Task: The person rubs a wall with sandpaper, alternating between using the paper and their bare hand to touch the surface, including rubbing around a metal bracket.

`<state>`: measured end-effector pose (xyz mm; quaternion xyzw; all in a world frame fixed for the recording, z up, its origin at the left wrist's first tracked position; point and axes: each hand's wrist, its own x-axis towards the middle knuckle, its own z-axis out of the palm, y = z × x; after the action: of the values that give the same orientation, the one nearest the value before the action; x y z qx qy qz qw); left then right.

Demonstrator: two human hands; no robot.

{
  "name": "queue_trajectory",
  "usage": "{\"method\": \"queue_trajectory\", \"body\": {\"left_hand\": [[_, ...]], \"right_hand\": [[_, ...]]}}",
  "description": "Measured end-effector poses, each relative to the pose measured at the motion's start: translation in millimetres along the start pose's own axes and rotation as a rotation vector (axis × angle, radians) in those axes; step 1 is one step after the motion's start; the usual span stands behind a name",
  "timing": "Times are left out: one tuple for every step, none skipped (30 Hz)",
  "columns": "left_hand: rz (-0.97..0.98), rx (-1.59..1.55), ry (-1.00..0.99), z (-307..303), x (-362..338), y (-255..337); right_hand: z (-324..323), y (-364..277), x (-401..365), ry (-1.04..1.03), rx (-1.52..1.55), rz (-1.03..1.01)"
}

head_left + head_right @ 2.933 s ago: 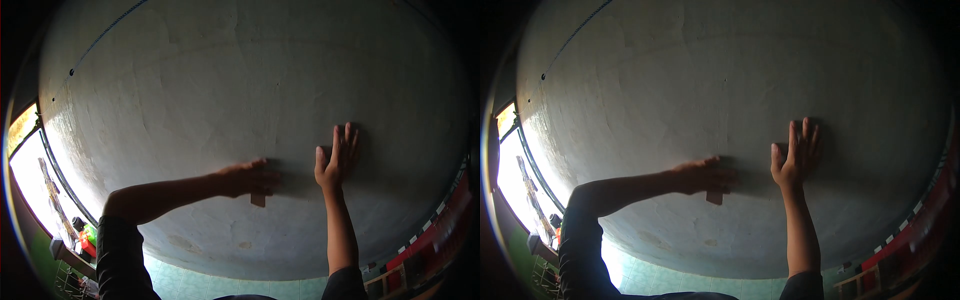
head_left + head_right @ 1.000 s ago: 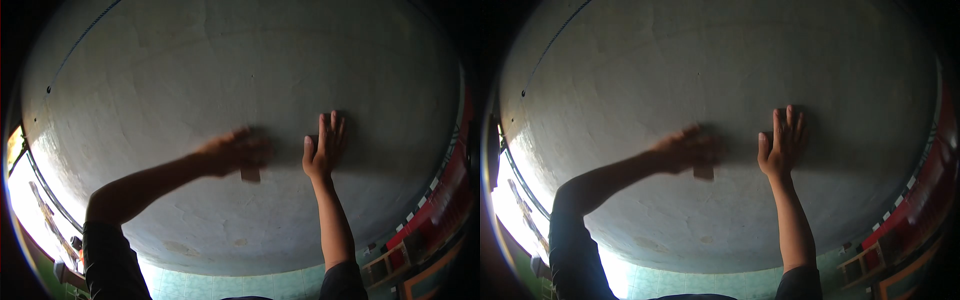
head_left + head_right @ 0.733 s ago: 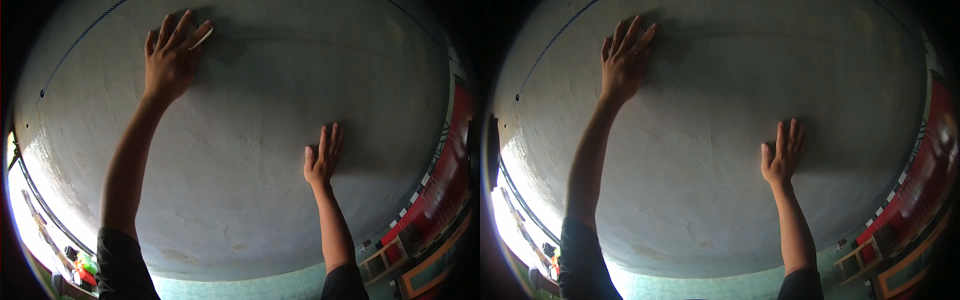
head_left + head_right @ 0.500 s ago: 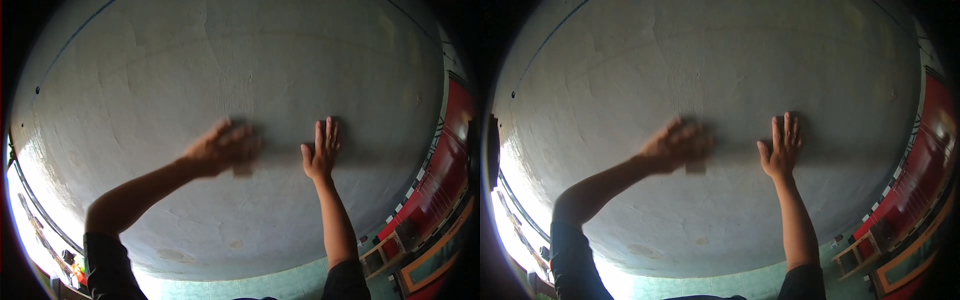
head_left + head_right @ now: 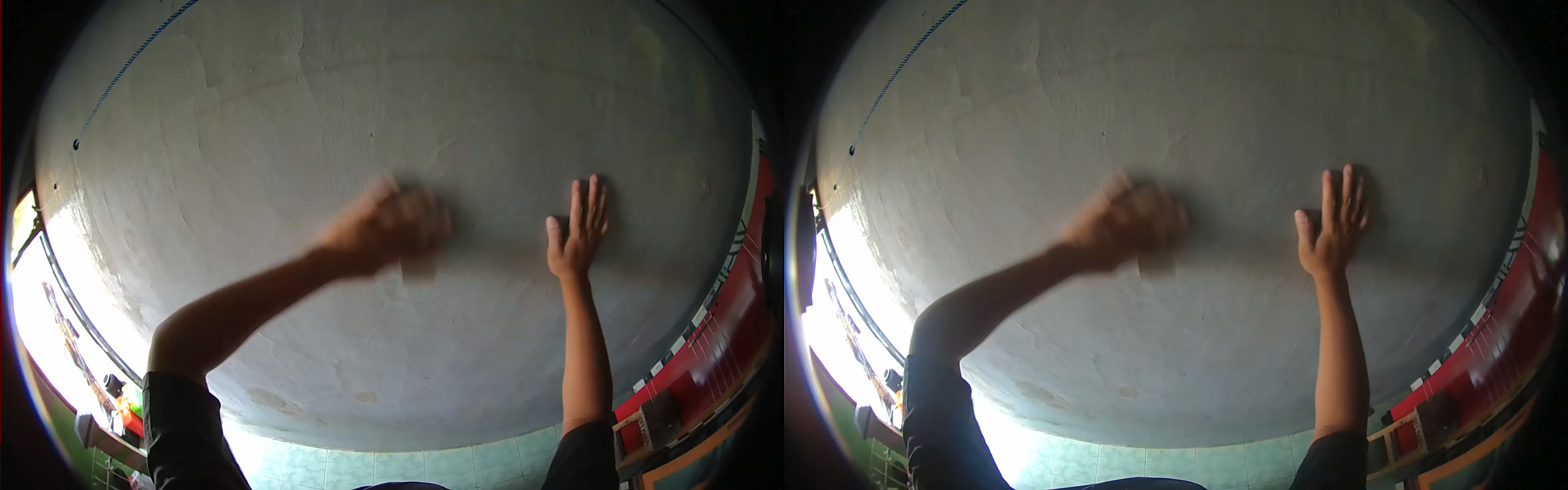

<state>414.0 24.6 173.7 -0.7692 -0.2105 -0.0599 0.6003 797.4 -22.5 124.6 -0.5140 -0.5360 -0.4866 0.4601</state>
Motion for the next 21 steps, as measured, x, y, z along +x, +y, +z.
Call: {"method": "queue_trajectory", "body": {"left_hand": [[0.259,-0.011,0.025,6,-1,29],[0.517,-0.015,0.049,12,-1,57],[0.464,-0.060,0.063,11,3,52],[0.412,-0.099,0.080,1,13,36],[0.292,-0.121,0.045,-5,21,13],[0.172,-0.140,0.013,-19,30,-13],[-0.023,-0.145,-0.074,-47,48,-49],[-0.302,-0.025,0.006,-49,63,-85],[-0.578,0.101,0.078,-45,69,-113],[-0.670,0.081,0.186,-37,70,-124],[-0.758,0.064,0.300,-25,68,-130],[-0.844,0.048,0.428,-17,67,-130],[-0.694,-0.029,0.444,-25,70,-98],[-0.653,-0.084,0.158,-46,81,-51],[-0.402,-0.065,-0.027,-56,79,-1],[-0.183,-0.065,-0.158,-55,76,48],[0.030,-0.065,-0.140,-35,68,95],[0.233,-0.007,0.053,-3,51,131],[0.323,0.036,0.177,12,42,150],[0.348,0.041,0.193,15,39,147],[0.289,0.049,0.077,1,51,125]], "right_hand": [[-4,12,5,0.003,-0.009,-0.007],[-11,37,3,-0.015,-0.021,-0.014],[-13,47,9,-0.022,-0.025,-0.036],[-14,57,11,-0.023,-0.030,-0.057],[-14,60,13,-0.024,-0.039,-0.074],[-13,65,14,-0.024,-0.042,-0.088],[-13,74,16,0.003,-0.035,-0.096],[-13,75,16,0.020,-0.020,-0.104],[-12,73,14,0.031,0.004,-0.114],[-12,72,13,0.031,0.016,-0.105],[-12,70,13,0.033,0.025,-0.096],[-12,72,13,0.041,0.024,-0.086],[-10,73,14,0.050,0.030,-0.093],[-9,74,13,0.058,0.031,-0.094],[-9,74,12,0.061,0.030,-0.093],[-11,73,11,0.060,0.039,-0.086],[-13,73,11,0.058,0.051,-0.083],[-14,74,10,0.052,0.064,-0.083],[-14,76,10,0.052,0.073,-0.083],[-15,78,10,0.064,0.082,-0.095],[-14,79,11,0.073,0.077,-0.094]]}}
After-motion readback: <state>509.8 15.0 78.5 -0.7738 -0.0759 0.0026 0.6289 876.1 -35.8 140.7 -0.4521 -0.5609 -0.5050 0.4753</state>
